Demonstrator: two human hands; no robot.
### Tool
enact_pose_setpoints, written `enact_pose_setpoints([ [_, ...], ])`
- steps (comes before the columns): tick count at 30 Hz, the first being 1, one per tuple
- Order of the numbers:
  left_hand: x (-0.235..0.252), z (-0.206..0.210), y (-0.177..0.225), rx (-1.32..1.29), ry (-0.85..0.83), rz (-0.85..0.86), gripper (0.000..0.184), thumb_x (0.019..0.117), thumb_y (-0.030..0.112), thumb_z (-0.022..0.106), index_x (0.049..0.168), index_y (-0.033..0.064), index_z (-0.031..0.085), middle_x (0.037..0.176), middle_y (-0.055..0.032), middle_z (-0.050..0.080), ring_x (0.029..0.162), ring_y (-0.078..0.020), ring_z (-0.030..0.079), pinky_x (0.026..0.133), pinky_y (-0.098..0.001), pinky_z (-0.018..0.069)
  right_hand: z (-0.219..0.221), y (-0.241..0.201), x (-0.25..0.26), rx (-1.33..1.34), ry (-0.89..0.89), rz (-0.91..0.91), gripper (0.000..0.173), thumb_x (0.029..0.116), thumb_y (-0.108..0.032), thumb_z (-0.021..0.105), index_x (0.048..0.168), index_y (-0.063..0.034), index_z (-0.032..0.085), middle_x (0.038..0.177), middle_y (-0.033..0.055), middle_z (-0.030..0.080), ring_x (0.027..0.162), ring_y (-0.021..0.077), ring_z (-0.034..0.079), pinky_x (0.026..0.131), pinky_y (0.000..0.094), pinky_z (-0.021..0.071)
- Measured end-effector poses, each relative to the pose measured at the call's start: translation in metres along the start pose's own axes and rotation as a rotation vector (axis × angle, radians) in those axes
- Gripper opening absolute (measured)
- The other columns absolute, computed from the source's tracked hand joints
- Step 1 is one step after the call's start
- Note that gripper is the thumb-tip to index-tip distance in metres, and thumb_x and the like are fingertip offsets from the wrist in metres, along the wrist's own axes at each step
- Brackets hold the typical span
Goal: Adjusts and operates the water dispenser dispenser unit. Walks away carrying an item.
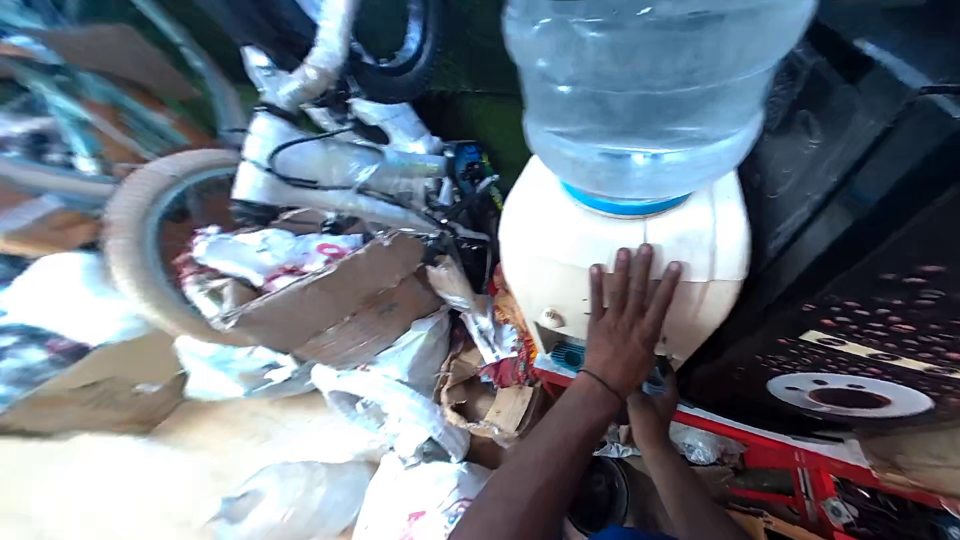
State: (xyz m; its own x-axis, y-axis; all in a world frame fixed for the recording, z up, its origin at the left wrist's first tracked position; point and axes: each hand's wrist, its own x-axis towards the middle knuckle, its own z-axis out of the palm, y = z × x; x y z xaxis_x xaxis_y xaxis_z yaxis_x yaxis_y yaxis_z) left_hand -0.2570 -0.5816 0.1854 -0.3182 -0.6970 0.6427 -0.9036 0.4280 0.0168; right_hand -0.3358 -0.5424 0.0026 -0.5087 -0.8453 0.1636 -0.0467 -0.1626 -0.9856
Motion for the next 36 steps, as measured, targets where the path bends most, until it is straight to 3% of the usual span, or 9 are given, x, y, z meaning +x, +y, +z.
enact_pose_setpoints([
  [3, 0.0, -0.013, 0.002, -0.037, -0.068, -0.018, 0.115, 0.0668, 0.023, 0.091, 0.163, 0.0221, 0.027, 0.172, -0.0155, 0.009, 0.158, -0.0375, 0.004, 0.124, -0.0651, 0.0011, -0.003, 0.002, 0.0, 0.016, -0.047, 0.056, 0.088, 0.0642, -0.016, 0.088, 0.14, 0.0026, 0.047, 0.12, 0.0129, 0.065, 0.108, 0.018, 0.066, 0.094, 0.0392, 0.0569],
  [5, 0.002, -0.012, 0.002, -0.006, -0.037, -0.013, 0.106, 0.0696, 0.023, 0.086, 0.161, 0.025, 0.033, 0.171, -0.0129, 0.015, 0.158, -0.0359, 0.008, 0.125, -0.0639, 0.0026, -0.003, 0.0, 0.001, 0.02, -0.052, 0.063, 0.08, 0.0629, -0.012, 0.083, 0.135, 0.0022, 0.051, 0.112, 0.0117, 0.068, 0.1, 0.0185, 0.069, 0.087, 0.0405, 0.0594],
  [7, 0.003, -0.011, 0.001, 0.007, -0.029, -0.001, 0.104, 0.0699, 0.023, 0.086, 0.16, 0.0272, 0.035, 0.171, -0.0112, 0.017, 0.158, -0.0341, 0.008, 0.125, -0.063, 0.0023, -0.005, -0.032, 0.0, 0.04, -0.104, 0.102, 0.069, 0.0674, -0.004, 0.082, 0.13, 0.0032, 0.053, 0.11, 0.0083, 0.068, 0.1, 0.0129, 0.068, 0.09, 0.0334, 0.0578],
  [10, 0.005, -0.008, 0.001, 0.0, -0.022, 0.003, 0.103, 0.0716, 0.022, 0.085, 0.16, 0.03, 0.034, 0.171, -0.0086, 0.017, 0.159, -0.0307, 0.007, 0.126, -0.0613, 0.0013, 0.004, -0.085, -0.01, 0.076, -0.045, 0.046, 0.064, 0.0679, 0.003, 0.078, 0.125, 0.0149, 0.052, 0.108, 0.0127, 0.066, 0.097, 0.0067, 0.065, 0.089, 0.0213, 0.0536],
  [14, 0.004, -0.005, 0.004, -0.025, -0.017, 0.0, 0.109, 0.0687, 0.02, 0.088, 0.161, 0.0308, 0.032, 0.171, -0.007, 0.018, 0.159, -0.0282, 0.009, 0.126, -0.0603, 0.0027, 0.007, -0.147, -0.02, 0.138, -0.004, 0.053, 0.066, 0.0608, 0.009, 0.072, 0.121, 0.0225, 0.049, 0.103, 0.0169, 0.064, 0.092, 0.0064, 0.063, 0.083, 0.0169, 0.0529],
  [19, 0.004, -0.01, 0.004, -0.013, -0.069, -0.012, 0.105, 0.0733, 0.019, 0.085, 0.161, 0.0332, 0.029, 0.172, -0.0055, 0.016, 0.159, -0.0273, 0.009, 0.126, -0.0589, 0.0041, 0.007, -0.148, -0.022, 0.148, -0.021, 0.028, 0.065, 0.063, 0.009, 0.074, 0.122, 0.0232, 0.05, 0.104, 0.0171, 0.065, 0.093, 0.0077, 0.065, 0.084, 0.0184, 0.0538],
  [25, 0.004, -0.011, 0.006, -0.008, -0.056, -0.025, 0.097, 0.0787, 0.019, 0.082, 0.16, 0.034, 0.032, 0.171, -0.0049, 0.02, 0.159, -0.0277, 0.01, 0.127, -0.0583, 0.004, 0.005, -0.15, -0.024, 0.166, -0.022, 0.127, 0.067, 0.06, 0.014, 0.07, 0.123, 0.0219, 0.048, 0.102, 0.0152, 0.063, 0.091, 0.0049, 0.062, 0.08, 0.0151, 0.0521],
  [32, 0.005, -0.011, 0.008, 0.01, -0.079, -0.021, 0.102, 0.076, 0.02, 0.084, 0.161, 0.0335, 0.029, 0.172, -0.005, 0.017, 0.159, -0.028, 0.008, 0.126, -0.0585, 0.0031, 0.004, -0.15, -0.024, 0.195, -0.009, 0.085, 0.071, 0.0533, 0.009, 0.07, 0.119, 0.0215, 0.047, 0.097, 0.0122, 0.063, 0.086, 0.001, 0.062, 0.076, 0.0132, 0.052],
  [36, 0.006, -0.012, 0.009, 0.002, -0.094, -0.013, 0.101, 0.0771, 0.021, 0.083, 0.161, 0.0326, 0.03, 0.172, -0.0047, 0.016, 0.159, -0.0269, 0.007, 0.126, -0.0586, 0.0022, 0.004, -0.134, -0.021, 0.167, -0.005, 0.009, 0.065, 0.0584, 0.01, 0.072, 0.118, 0.022, 0.048, 0.097, 0.0127, 0.064, 0.088, 0.0039, 0.063, 0.081, 0.0161, 0.0526],
])
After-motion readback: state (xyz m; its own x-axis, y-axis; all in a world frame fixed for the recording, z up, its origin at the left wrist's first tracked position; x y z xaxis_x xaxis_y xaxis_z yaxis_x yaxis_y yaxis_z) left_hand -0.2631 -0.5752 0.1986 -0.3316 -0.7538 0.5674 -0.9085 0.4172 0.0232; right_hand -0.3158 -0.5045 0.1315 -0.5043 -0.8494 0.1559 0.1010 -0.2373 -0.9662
